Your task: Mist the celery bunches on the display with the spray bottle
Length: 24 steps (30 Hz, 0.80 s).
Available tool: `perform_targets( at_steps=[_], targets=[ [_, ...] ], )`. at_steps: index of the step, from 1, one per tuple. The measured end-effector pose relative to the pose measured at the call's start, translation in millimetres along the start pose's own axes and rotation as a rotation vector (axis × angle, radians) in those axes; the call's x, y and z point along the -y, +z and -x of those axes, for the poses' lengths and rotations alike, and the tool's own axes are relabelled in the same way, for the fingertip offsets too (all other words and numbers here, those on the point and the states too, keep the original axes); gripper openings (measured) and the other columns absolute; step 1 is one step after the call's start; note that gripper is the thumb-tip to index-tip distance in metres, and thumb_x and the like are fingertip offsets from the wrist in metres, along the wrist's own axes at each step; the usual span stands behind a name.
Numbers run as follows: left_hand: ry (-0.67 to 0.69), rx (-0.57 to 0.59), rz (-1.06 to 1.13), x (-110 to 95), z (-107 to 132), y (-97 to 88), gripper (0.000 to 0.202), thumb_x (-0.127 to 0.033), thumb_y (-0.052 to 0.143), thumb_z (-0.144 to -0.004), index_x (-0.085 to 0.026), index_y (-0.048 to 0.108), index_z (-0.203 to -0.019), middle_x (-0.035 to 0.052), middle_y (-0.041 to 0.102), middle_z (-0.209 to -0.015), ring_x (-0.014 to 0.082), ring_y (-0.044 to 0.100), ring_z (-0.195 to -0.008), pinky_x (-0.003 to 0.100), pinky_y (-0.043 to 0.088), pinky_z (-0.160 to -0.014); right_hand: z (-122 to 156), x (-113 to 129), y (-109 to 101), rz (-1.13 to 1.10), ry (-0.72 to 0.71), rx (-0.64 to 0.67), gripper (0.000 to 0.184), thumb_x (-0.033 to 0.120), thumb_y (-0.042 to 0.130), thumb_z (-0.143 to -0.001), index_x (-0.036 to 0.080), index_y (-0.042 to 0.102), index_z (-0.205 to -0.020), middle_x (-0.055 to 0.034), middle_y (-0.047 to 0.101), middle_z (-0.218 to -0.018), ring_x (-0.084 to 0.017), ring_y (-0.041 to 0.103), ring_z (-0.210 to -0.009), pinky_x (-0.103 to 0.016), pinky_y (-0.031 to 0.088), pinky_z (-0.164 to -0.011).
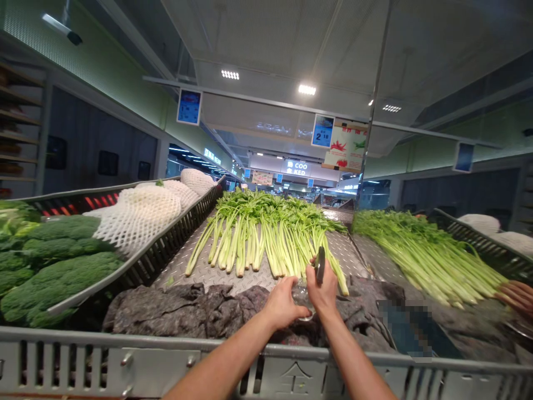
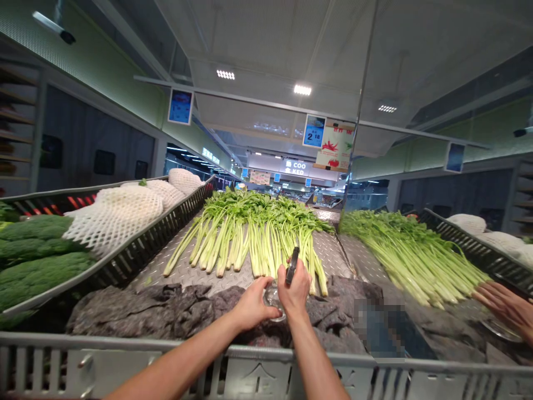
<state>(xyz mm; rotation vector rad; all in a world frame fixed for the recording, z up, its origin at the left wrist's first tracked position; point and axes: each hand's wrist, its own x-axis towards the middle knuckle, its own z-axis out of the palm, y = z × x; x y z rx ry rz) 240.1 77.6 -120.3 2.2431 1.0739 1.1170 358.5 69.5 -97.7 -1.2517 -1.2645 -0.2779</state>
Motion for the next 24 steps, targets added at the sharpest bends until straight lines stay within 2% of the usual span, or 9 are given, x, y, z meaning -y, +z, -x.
perform_targets(
  at_steps=[6, 8, 11, 15, 17, 18, 20, 22, 24],
  targets=[
    [-0.031, 0.009, 0.044, 1.8, 6.3, 6.1, 0.071, -0.031, 0.072, -0.042, -0.014, 0.047, -0.106, 0.0076, 0.05, -0.102, 0.0224, 0.046, -0.095, 0.034, 0.037, -0.085, 1.2, -3.3, 2.0, -0.013, -0.003, 0.019, 0.032, 0.04, 0.042, -0.07, 0.016, 0.051, -0.088, -0.0069, 0.059, -0.081, -0.021, 0.055, -0.076, -0.032, 0.038, -0.07],
    [-0.038, 0.011, 0.11, -0.2, 0.8, -4.7, 0.082, -0.024, 0.073, -0.041, -0.015, 0.04, -0.115, 0.0093, 0.047, -0.109, 0.0224, 0.045, -0.098, 0.034, 0.038, -0.085, -0.1, -6.9, 2.5, -0.008, 0.006, 0.016, 0.032, 0.04, 0.042, -0.069, 0.016, 0.051, -0.087, -0.0067, 0.059, -0.079, -0.022, 0.055, -0.074, -0.032, 0.038, -0.069],
    [-0.096, -0.04, 0.252, -13.5, -24.7, -56.8, 0.093, -0.013, 0.066, -0.05, -0.023, 0.016, -0.128, 0.0108, 0.041, -0.118, 0.0171, 0.053, -0.083, 0.029, 0.046, -0.068, -2.8, -12.6, 2.5, 0.0, 0.018, 0.001, 0.032, 0.041, 0.042, -0.068, 0.016, 0.052, -0.086, -0.0071, 0.06, -0.076, -0.022, 0.055, -0.07, -0.033, 0.039, -0.066],
    [-0.279, -0.389, 0.247, -39.5, -67.0, -157.9, 0.084, -0.013, 0.058, -0.062, -0.02, 0.008, -0.13, 0.0115, 0.052, -0.104, 0.0129, 0.055, -0.067, 0.024, 0.045, -0.058, -3.7, -15.5, 2.4, -0.002, 0.017, 0.0, 0.033, 0.042, 0.043, -0.068, 0.016, 0.052, -0.085, -0.007, 0.059, -0.075, -0.023, 0.055, -0.069, -0.033, 0.039, -0.065],
    [-0.346, -0.457, 0.221, -43.3, -73.6, -184.5, 0.088, -0.011, 0.056, -0.062, -0.018, 0.001, -0.13, 0.0133, 0.052, -0.103, 0.0122, 0.056, -0.062, 0.025, 0.045, -0.056, -2.4, -13.4, 2.8, -0.015, 0.019, 0.007, 0.033, 0.043, 0.043, -0.068, 0.016, 0.052, -0.085, -0.0068, 0.059, -0.075, -0.022, 0.055, -0.07, -0.033, 0.04, -0.066],
    [-0.36, -0.456, 0.216, -41.2, -71.5, -186.4, 0.089, -0.011, 0.056, -0.062, -0.018, -0.001, -0.13, 0.0133, 0.053, -0.102, 0.0121, 0.056, -0.061, 0.025, 0.045, -0.056, -1.6, -11.7, 3.0, -0.025, 0.018, 0.014, 0.033, 0.043, 0.042, -0.069, 0.016, 0.052, -0.085, -0.0065, 0.059, -0.074, -0.022, 0.055, -0.07, -0.033, 0.04, -0.066],
    [-0.378, -0.373, 0.218, -29.5, -58.0, -168.8, 0.088, -0.01, 0.055, -0.061, -0.017, 0.0, -0.13, 0.0114, 0.056, -0.095, 0.0127, 0.056, -0.061, 0.025, 0.046, -0.057, 0.2, -7.8, 3.4, -0.047, 0.007, 0.034, 0.033, 0.044, 0.042, -0.069, 0.016, 0.051, -0.085, -0.0059, 0.059, -0.073, -0.021, 0.055, -0.068, -0.032, 0.04, -0.065],
    [-0.35, -0.195, 0.265, -11.7, -37.5, -131.9, 0.084, -0.01, 0.056, -0.061, -0.014, 0.009, -0.13, 0.0087, 0.058, -0.088, 0.014, 0.057, -0.067, 0.025, 0.046, -0.06, 1.3, -4.6, 3.9, -0.067, -0.015, 0.045, 0.033, 0.044, 0.042, -0.069, 0.016, 0.051, -0.084, -0.0061, 0.059, -0.073, -0.021, 0.055, -0.067, -0.031, 0.041, -0.064],
    [-0.345, -0.016, 0.276, 5.4, -16.8, -90.6, 0.074, -0.013, 0.06, -0.057, -0.012, 0.028, -0.124, 0.0098, 0.057, -0.094, 0.0159, 0.057, -0.075, 0.025, 0.046, -0.065, 1.7, -3.4, 4.3, -0.077, -0.034, 0.048, 0.032, 0.043, 0.042, -0.069, 0.016, 0.051, -0.085, -0.0067, 0.059, -0.075, -0.021, 0.056, -0.07, -0.031, 0.042, -0.065]
  ],
)
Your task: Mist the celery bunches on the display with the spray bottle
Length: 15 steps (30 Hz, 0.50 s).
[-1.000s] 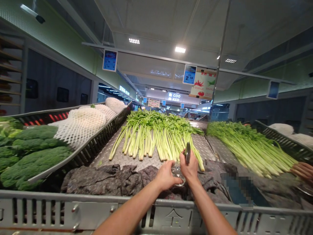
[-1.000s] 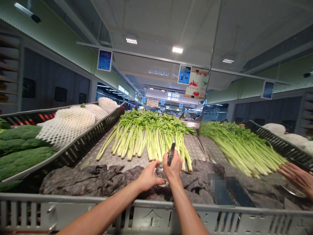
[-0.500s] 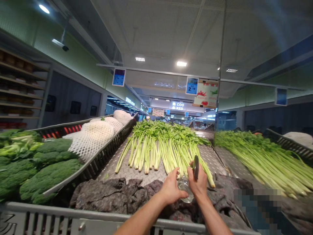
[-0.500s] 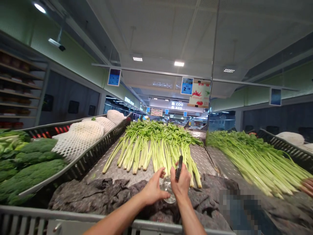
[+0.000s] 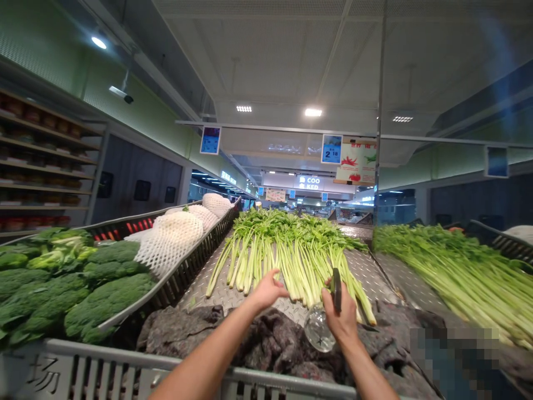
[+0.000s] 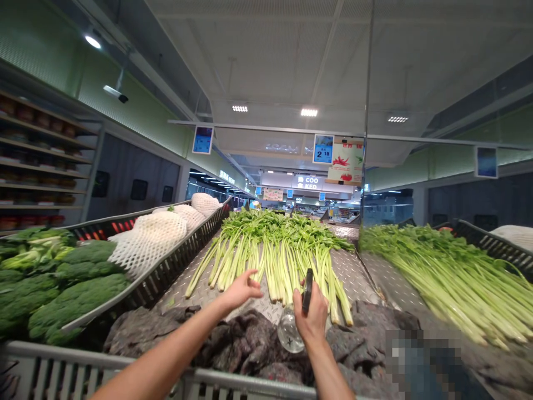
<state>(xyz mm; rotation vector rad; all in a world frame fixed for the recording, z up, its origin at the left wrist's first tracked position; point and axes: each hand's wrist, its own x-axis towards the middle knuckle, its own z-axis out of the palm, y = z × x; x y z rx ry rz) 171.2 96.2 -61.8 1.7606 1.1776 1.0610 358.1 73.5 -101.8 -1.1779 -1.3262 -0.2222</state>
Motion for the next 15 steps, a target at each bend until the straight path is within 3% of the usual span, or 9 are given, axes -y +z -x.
perform_targets(
  at_steps=[2, 4, 7, 11, 15],
  targets=[
    [-0.014, 0.151, -0.113, 23.9, 10.8, 28.7, 0.069, -0.016, 0.068, -0.047, -0.015, 0.045, -0.112, 0.009, 0.055, -0.102, 0.0195, 0.056, -0.083, 0.028, 0.045, -0.07, 0.2, -0.5, 0.1, -0.01, -0.008, 0.002, 0.032, 0.042, 0.043, -0.069, 0.016, 0.052, -0.086, -0.0068, 0.06, -0.078, -0.02, 0.056, -0.072, -0.031, 0.042, -0.066],
    [0.066, 0.218, -0.264, 35.0, 18.6, 47.5, 0.073, -0.021, 0.074, -0.038, -0.02, 0.05, -0.107, 0.006, 0.056, -0.105, 0.0241, 0.052, -0.094, 0.033, 0.042, -0.08, 0.9, -1.7, -0.2, -0.031, -0.007, 0.0, 0.032, 0.041, 0.043, -0.07, 0.016, 0.051, -0.087, -0.0066, 0.059, -0.08, -0.02, 0.055, -0.073, -0.031, 0.042, -0.067],
    [0.184, 0.172, -0.374, 35.0, 23.7, 59.6, 0.08, -0.03, 0.075, -0.034, -0.021, 0.048, -0.109, 0.0065, 0.054, -0.11, 0.0282, 0.046, -0.103, 0.039, 0.033, -0.09, 2.1, -2.4, -0.4, -0.063, -0.004, 0.01, 0.032, 0.041, 0.043, -0.07, 0.016, 0.051, -0.088, -0.0063, 0.059, -0.08, -0.019, 0.055, -0.074, -0.031, 0.042, -0.068],
    [0.213, 0.129, -0.274, 30.0, 19.3, 63.6, 0.079, -0.033, 0.073, -0.04, -0.017, 0.045, -0.113, 0.008, 0.053, -0.11, 0.0246, 0.049, -0.099, 0.035, 0.036, -0.088, -3.4, 2.3, 5.3, -0.115, 0.021, 0.029, 0.03, 0.039, 0.045, -0.07, 0.016, 0.052, -0.088, -0.0058, 0.059, -0.082, -0.019, 0.055, -0.076, -0.031, 0.042, -0.071],
    [0.209, 0.027, -0.161, 32.0, 9.8, 62.1, 0.083, -0.03, 0.073, -0.043, -0.012, 0.039, -0.117, 0.0113, 0.046, -0.118, 0.024, 0.042, -0.108, 0.034, 0.031, -0.094, -18.3, 14.5, 20.6, -0.175, 0.054, 0.042, 0.03, 0.04, 0.045, -0.07, 0.016, 0.053, -0.087, -0.0055, 0.06, -0.081, -0.018, 0.056, -0.074, -0.029, 0.042, -0.069]
  ],
)
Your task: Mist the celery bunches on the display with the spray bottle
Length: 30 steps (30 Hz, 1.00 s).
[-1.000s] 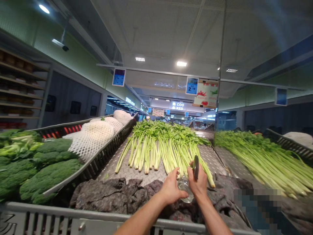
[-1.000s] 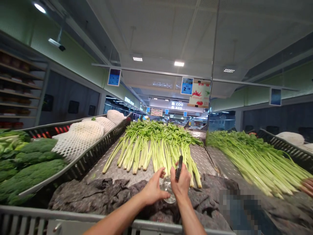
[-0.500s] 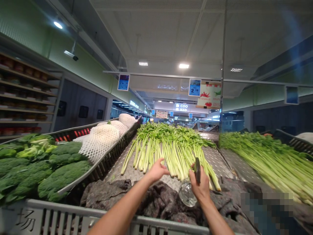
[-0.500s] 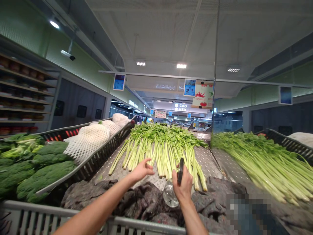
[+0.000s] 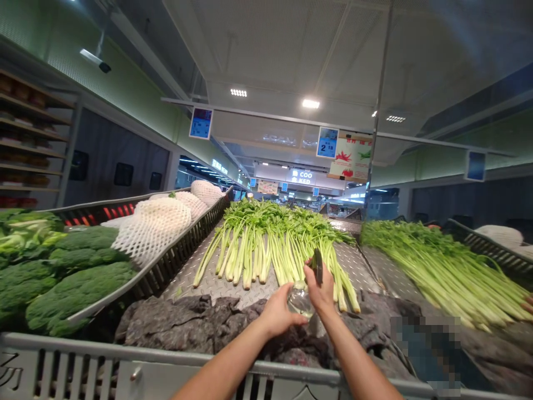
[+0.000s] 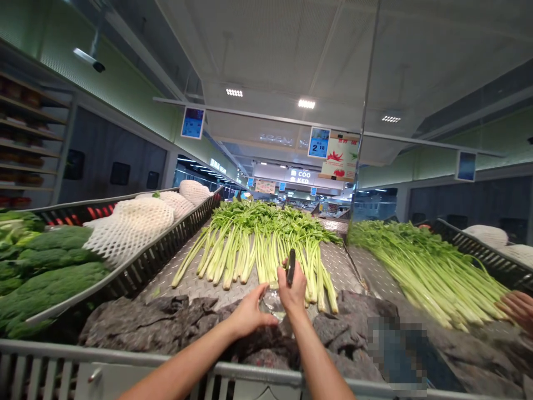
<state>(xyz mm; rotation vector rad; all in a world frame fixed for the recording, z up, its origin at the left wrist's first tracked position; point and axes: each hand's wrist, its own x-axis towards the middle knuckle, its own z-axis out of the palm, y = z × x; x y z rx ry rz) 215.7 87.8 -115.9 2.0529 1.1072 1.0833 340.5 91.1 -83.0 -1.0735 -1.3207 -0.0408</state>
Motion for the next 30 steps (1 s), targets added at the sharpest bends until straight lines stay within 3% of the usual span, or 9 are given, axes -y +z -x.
perform_targets(
  at_steps=[2, 5, 12, 26, 30],
  targets=[
    [-0.016, -0.067, 0.023, 3.3, -2.5, -3.3, 0.082, -0.028, 0.072, -0.045, -0.011, 0.038, -0.118, 0.0118, 0.045, -0.119, 0.0232, 0.042, -0.109, 0.034, 0.031, -0.094, -4.7, 4.3, 8.6, -0.018, -0.016, 0.012, 0.031, 0.039, 0.045, -0.07, 0.015, 0.052, -0.088, -0.0052, 0.06, -0.08, -0.018, 0.056, -0.072, -0.029, 0.042, -0.068],
    [-0.007, -0.063, -0.022, 6.7, -1.4, -8.0, 0.078, -0.028, 0.073, -0.042, -0.013, 0.043, -0.113, 0.0099, 0.052, -0.11, 0.0237, 0.047, -0.101, 0.035, 0.035, -0.089, -3.4, 6.7, 14.8, -0.01, -0.027, 0.037, 0.03, 0.038, 0.045, -0.07, 0.016, 0.052, -0.088, -0.0045, 0.059, -0.08, -0.017, 0.056, -0.072, -0.028, 0.042, -0.068],
    [0.037, -0.054, -0.189, 8.0, 5.9, -3.8, 0.08, -0.04, 0.072, -0.041, -0.015, 0.045, -0.112, 0.0103, 0.052, -0.104, 0.0263, 0.048, -0.096, 0.037, 0.038, -0.083, 5.9, 6.3, 5.5, 0.054, -0.087, 0.073, 0.027, 0.036, 0.045, -0.07, 0.016, 0.051, -0.086, -0.0037, 0.058, -0.076, -0.017, 0.054, -0.07, -0.028, 0.041, -0.066],
    [0.049, -0.089, -0.252, -1.7, 17.5, -7.0, 0.077, -0.043, 0.069, -0.045, -0.015, 0.043, -0.112, 0.0098, 0.05, -0.107, 0.0252, 0.045, -0.1, 0.036, 0.036, -0.086, 5.3, 7.7, 5.9, -0.056, -0.111, 0.131, 0.02, 0.03, 0.046, -0.071, 0.016, 0.051, -0.085, -0.0019, 0.057, -0.076, -0.014, 0.054, -0.068, -0.026, 0.042, -0.066],
    [0.059, -0.124, -0.258, -4.8, 19.2, -9.1, 0.076, -0.039, 0.07, -0.045, -0.014, 0.043, -0.111, 0.0101, 0.049, -0.107, 0.0246, 0.044, -0.1, 0.035, 0.035, -0.087, 5.9, 8.7, 7.7, -0.088, -0.124, 0.095, 0.021, 0.03, 0.046, -0.071, 0.016, 0.052, -0.086, -0.0029, 0.057, -0.079, -0.015, 0.054, -0.071, -0.027, 0.042, -0.069]
  ],
)
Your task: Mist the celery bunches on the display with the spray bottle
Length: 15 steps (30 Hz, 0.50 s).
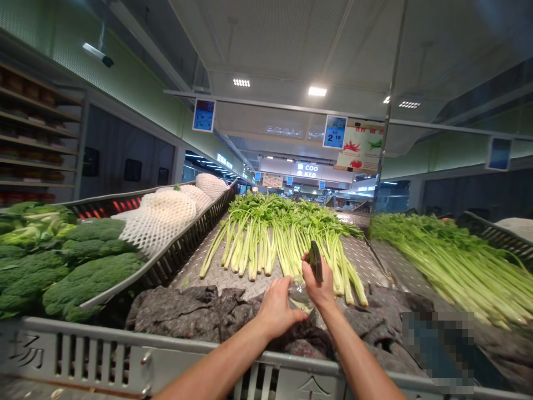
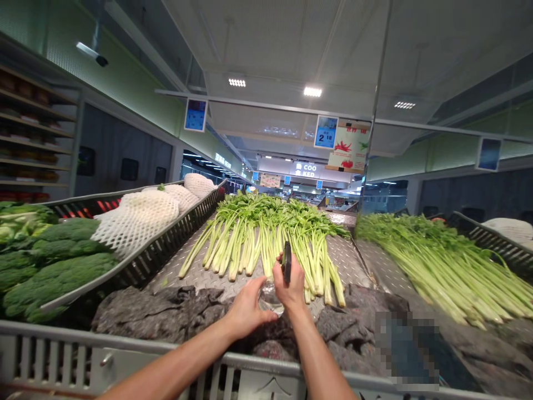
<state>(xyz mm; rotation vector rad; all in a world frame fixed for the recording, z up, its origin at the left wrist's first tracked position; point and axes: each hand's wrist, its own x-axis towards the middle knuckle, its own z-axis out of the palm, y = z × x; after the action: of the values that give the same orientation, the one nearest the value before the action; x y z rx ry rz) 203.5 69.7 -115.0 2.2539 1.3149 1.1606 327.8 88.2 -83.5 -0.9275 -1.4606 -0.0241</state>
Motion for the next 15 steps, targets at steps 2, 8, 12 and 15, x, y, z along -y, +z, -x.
perform_targets(
  at_steps=[2, 8, 12, 15],
  targets=[
    [0.0, -0.011, 0.003, -0.6, 0.0, -0.7, 0.075, -0.037, 0.07, -0.046, -0.013, 0.043, -0.112, 0.0102, 0.049, -0.107, 0.0242, 0.043, -0.101, 0.034, 0.035, -0.088, 0.9, -2.4, 1.3, -0.022, 0.006, -0.026, 0.023, 0.031, 0.046, -0.071, 0.016, 0.052, -0.087, -0.0043, 0.058, -0.082, -0.016, 0.054, -0.076, -0.028, 0.041, -0.072],
    [-0.006, -0.011, -0.004, 1.6, -0.7, 0.8, 0.073, -0.036, 0.069, -0.047, -0.015, 0.042, -0.111, 0.0089, 0.048, -0.107, 0.0239, 0.043, -0.101, 0.033, 0.035, -0.087, 2.6, -8.7, 2.2, -0.043, 0.015, -0.014, 0.026, 0.033, 0.046, -0.072, 0.015, 0.051, -0.09, -0.005, 0.057, -0.085, -0.016, 0.054, -0.077, -0.028, 0.042, -0.071],
    [0.009, -0.008, -0.025, 1.0, 0.5, 1.5, 0.071, -0.036, 0.069, -0.047, -0.015, 0.042, -0.11, 0.0082, 0.048, -0.107, 0.0235, 0.043, -0.1, 0.034, 0.035, -0.085, 1.4, -4.0, -0.6, 0.002, -0.03, 0.023, 0.024, 0.032, 0.045, -0.072, 0.016, 0.05, -0.089, -0.0033, 0.057, -0.08, -0.015, 0.054, -0.071, -0.028, 0.042, -0.068],
    [0.031, -0.012, -0.052, -0.5, 1.0, 1.5, 0.067, -0.034, 0.068, -0.048, -0.017, 0.042, -0.108, 0.0062, 0.049, -0.104, 0.0225, 0.044, -0.097, 0.033, 0.036, -0.083, 1.1, 1.6, -2.1, 0.062, -0.078, 0.04, 0.02, 0.03, 0.044, -0.072, 0.016, 0.05, -0.085, -0.0027, 0.056, -0.076, -0.015, 0.053, -0.069, -0.028, 0.042, -0.067]
  ],
)
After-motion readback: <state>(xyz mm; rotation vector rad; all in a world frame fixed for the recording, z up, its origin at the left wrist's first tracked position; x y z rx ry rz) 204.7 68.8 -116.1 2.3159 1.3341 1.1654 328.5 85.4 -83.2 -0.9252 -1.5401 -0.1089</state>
